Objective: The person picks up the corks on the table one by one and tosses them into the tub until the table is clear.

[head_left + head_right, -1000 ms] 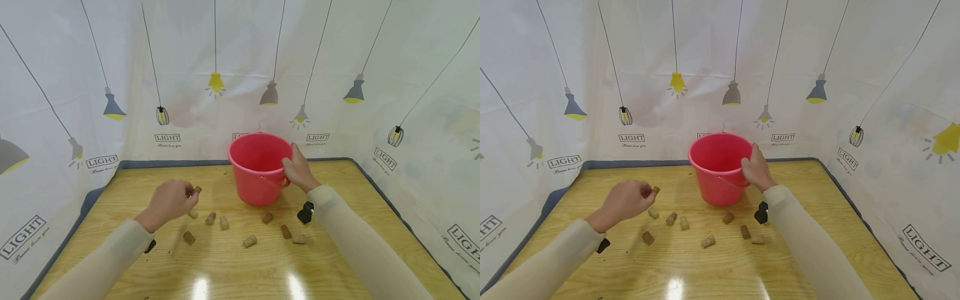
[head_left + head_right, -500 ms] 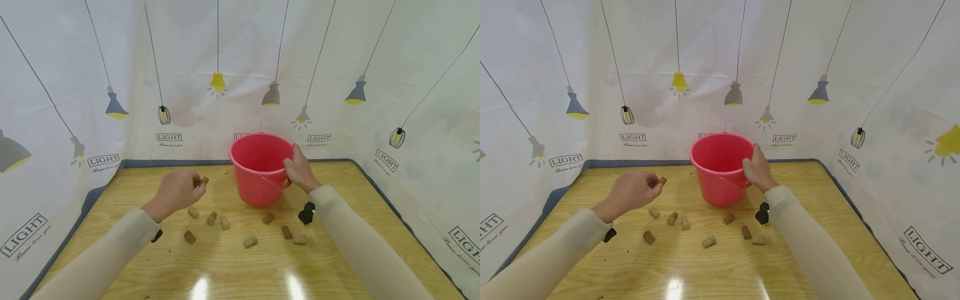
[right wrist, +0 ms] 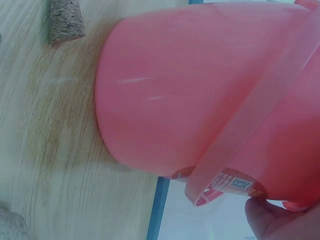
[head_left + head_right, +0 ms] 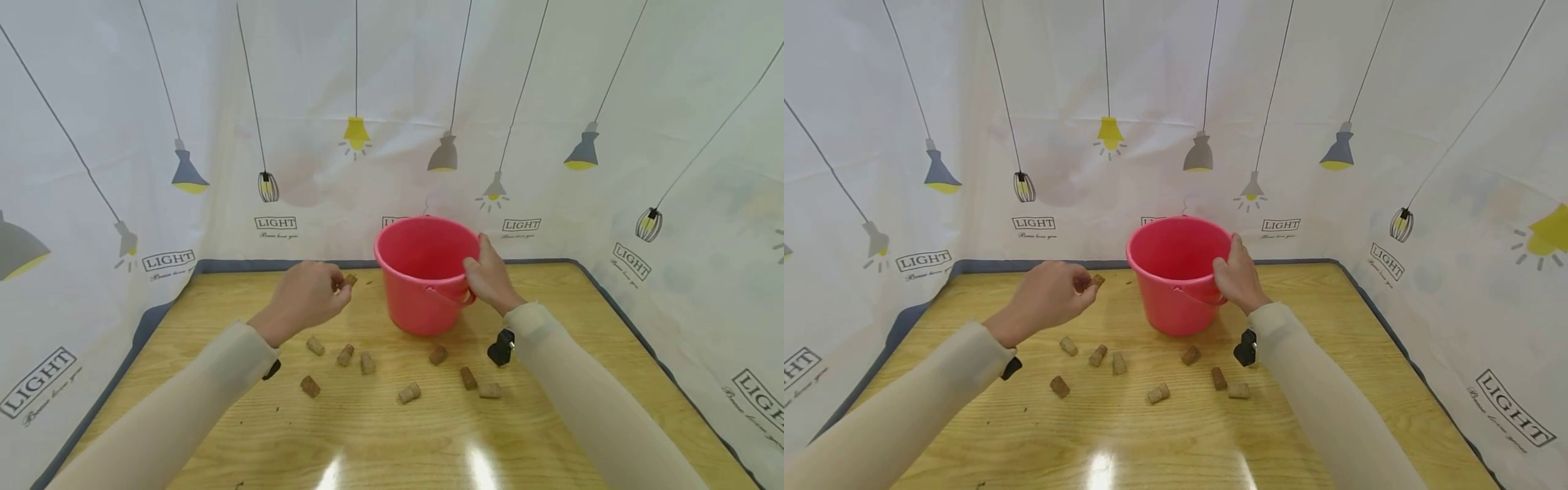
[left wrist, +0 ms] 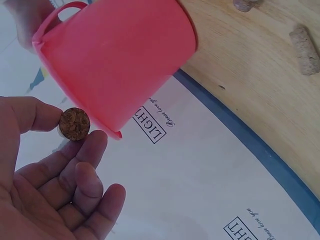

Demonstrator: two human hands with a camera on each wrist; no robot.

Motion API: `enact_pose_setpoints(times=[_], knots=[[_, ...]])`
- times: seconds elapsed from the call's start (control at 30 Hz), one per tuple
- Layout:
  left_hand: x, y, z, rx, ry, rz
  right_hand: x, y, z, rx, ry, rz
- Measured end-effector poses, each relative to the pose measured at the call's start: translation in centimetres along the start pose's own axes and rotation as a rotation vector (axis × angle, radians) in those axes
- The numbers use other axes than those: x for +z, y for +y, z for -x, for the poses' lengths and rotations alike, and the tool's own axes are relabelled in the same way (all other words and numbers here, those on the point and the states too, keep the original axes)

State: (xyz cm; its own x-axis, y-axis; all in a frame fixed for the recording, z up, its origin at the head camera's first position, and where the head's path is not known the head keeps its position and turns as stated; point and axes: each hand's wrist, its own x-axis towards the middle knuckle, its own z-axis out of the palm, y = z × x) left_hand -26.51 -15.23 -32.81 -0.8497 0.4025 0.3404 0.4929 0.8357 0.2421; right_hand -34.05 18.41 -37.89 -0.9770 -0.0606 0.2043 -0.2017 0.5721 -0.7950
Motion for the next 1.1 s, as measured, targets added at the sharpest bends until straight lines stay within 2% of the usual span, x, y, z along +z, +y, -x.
enact_pose_setpoints(times=[0.5, 0.67, 0.87, 1.1], knots=[[-0.2, 1.5, -2.3, -0.008, 0.016, 0.02, 0.0, -0.1, 0.0, -0.003, 0.003, -0.007], [-0.2, 2.2, -3.1, 0.012, 0.033, 0.008, 0.0, 0.0, 0.0, 0.002, -0.001, -0.01], [0.0, 2.8, -4.0, 0.029, 0.027, 0.029, 0.1, 0.2, 0.0, -0.001, -0.005, -0.015], [0.0, 3.3, -5.1, 0.021, 0.0, 0.032, 0.0, 0.0, 0.1, -0.007, 0.009, -0.006]])
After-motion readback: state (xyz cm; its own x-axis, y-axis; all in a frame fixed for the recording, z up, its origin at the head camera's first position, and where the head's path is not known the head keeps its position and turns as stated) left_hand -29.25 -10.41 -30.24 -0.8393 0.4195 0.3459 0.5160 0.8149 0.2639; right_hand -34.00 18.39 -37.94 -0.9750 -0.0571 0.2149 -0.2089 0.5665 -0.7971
